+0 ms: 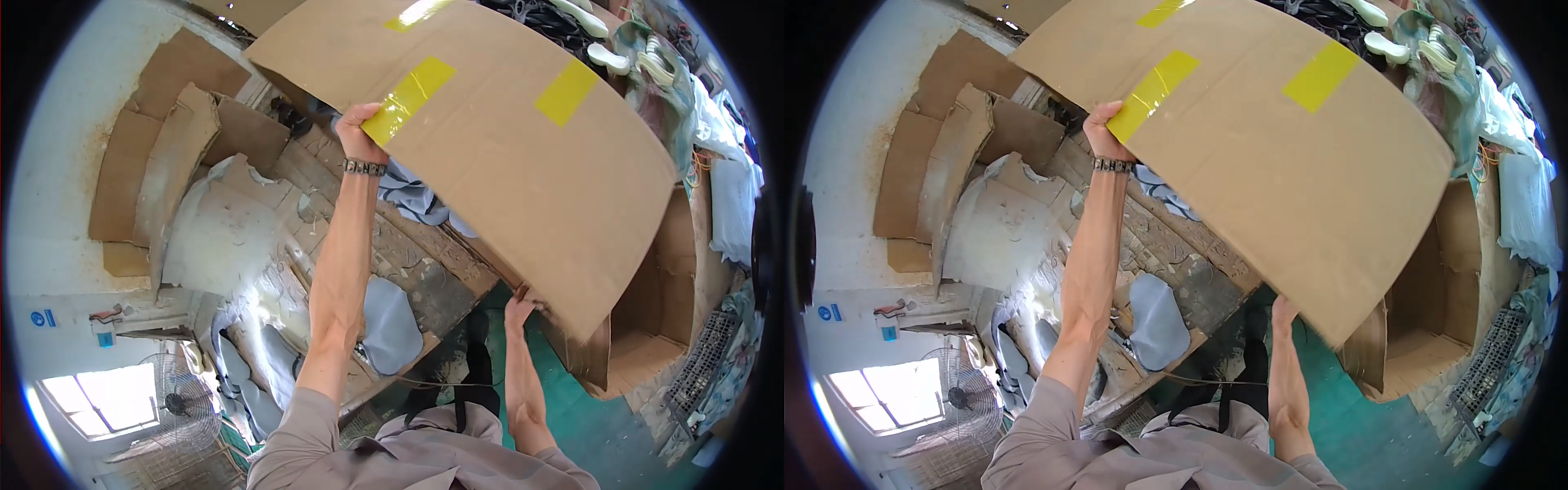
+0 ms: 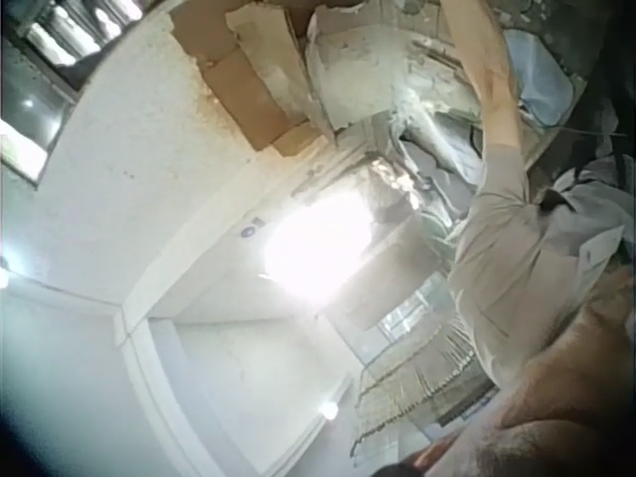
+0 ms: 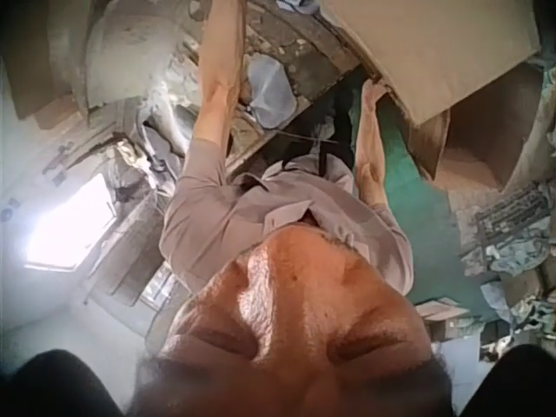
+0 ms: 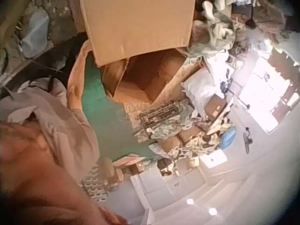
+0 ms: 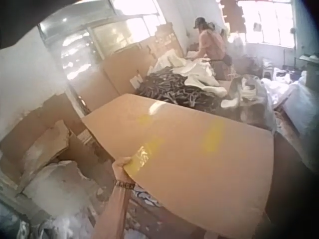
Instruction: Applying glue to fabric pieces using a spray gun and organizing them on a drying rack.
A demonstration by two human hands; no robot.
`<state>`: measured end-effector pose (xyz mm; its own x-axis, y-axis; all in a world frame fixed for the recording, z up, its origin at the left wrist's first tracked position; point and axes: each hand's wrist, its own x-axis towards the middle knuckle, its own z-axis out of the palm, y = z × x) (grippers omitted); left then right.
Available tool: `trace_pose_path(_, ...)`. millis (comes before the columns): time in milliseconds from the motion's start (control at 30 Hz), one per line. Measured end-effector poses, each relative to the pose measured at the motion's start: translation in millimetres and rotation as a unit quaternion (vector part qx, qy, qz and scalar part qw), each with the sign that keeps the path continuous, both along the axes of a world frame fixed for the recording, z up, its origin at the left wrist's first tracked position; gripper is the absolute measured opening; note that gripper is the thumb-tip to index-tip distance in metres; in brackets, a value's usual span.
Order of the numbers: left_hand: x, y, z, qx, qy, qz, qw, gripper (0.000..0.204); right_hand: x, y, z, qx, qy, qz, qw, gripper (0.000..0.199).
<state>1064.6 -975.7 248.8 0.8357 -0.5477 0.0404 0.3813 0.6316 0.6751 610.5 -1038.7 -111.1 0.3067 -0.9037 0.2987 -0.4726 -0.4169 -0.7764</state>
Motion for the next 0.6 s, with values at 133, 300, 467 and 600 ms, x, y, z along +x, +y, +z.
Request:
trace_pose_path(133, 6, 11, -20, -0.019, 0.02, -0.058, 0.998, 0.018, 8, -2, -26, 0.086, 0.104, 0.041, 0.99, 0.033)
trace_pose_path(300, -17, 4, -18, 0.019, 0.017, -0.072, 0.997, 0.045, 21, -147, -31, 0.114, 0.172, 0.008, 0.978, 0.036)
trace_pose_path(467, -50, 26, -1, 0.095, -0.134, -0.124, 0.979, 0.075, 15, -193, -31, 0.064, 0.041, 0.097, 0.992, 0.033)
trace_pose_path(600, -124, 98, -23, 0.341, -0.198, -0.064, 0.917, 0.066, 5, -150, -42, 0.04, 0.036, 0.094, 0.994, 0.024)
